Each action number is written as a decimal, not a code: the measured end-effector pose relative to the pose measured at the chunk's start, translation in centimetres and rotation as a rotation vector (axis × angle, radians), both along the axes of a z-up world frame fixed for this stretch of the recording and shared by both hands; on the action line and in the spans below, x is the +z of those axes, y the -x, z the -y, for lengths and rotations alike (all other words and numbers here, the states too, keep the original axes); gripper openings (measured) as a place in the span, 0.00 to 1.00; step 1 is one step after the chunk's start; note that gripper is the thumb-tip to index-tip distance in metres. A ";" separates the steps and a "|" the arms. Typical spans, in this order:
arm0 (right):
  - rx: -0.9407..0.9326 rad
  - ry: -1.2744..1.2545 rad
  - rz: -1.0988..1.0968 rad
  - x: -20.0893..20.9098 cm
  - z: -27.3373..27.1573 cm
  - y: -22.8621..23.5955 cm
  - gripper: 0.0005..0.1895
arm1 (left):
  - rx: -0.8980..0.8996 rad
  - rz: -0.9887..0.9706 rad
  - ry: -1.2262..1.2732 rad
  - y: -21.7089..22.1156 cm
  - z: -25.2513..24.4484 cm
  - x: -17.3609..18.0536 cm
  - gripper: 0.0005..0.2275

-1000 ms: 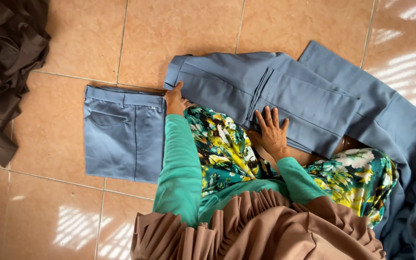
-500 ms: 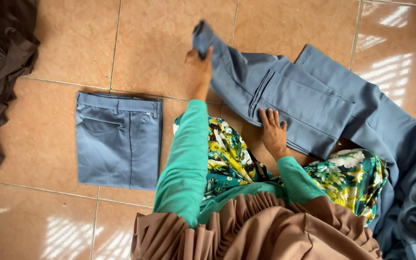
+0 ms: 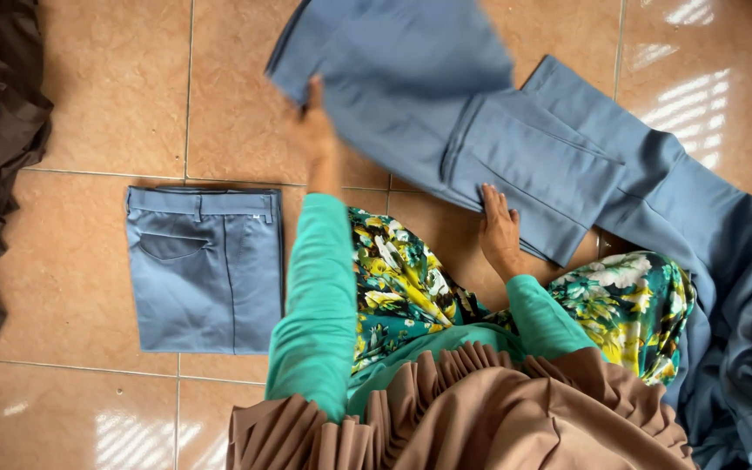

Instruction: Folding blue trousers and smoothing out fabric while sitting on the floor.

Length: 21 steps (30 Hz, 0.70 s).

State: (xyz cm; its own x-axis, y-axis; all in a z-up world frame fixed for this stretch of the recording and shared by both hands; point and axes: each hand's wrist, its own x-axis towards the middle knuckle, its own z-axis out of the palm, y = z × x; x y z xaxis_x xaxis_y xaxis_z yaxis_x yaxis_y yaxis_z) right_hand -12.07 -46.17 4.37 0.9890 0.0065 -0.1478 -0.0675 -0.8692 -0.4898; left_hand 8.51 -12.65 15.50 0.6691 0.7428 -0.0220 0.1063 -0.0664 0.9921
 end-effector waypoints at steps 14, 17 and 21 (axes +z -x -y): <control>-0.353 0.273 0.432 -5.3 12.8 0.1 0.27 | -0.116 -0.663 -0.764 9.5 4.9 -4.2 0.44; -0.578 0.230 0.305 -5.8 16.4 0.3 0.25 | -0.430 -0.549 -0.717 10.3 11.0 -8.8 0.31; -0.674 0.061 0.100 -8.7 19.1 0.6 0.26 | -0.778 -0.652 -0.561 12.0 15.8 -16.0 0.33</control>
State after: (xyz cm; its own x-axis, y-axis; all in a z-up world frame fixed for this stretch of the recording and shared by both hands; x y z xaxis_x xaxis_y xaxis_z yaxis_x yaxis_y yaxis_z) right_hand -12.71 -65.28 -4.30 0.7831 -0.6209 -0.0361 -0.5606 -0.6796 -0.4731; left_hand -3.46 -28.42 -0.51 0.9324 0.1506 -0.3285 0.3238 -0.7518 0.5744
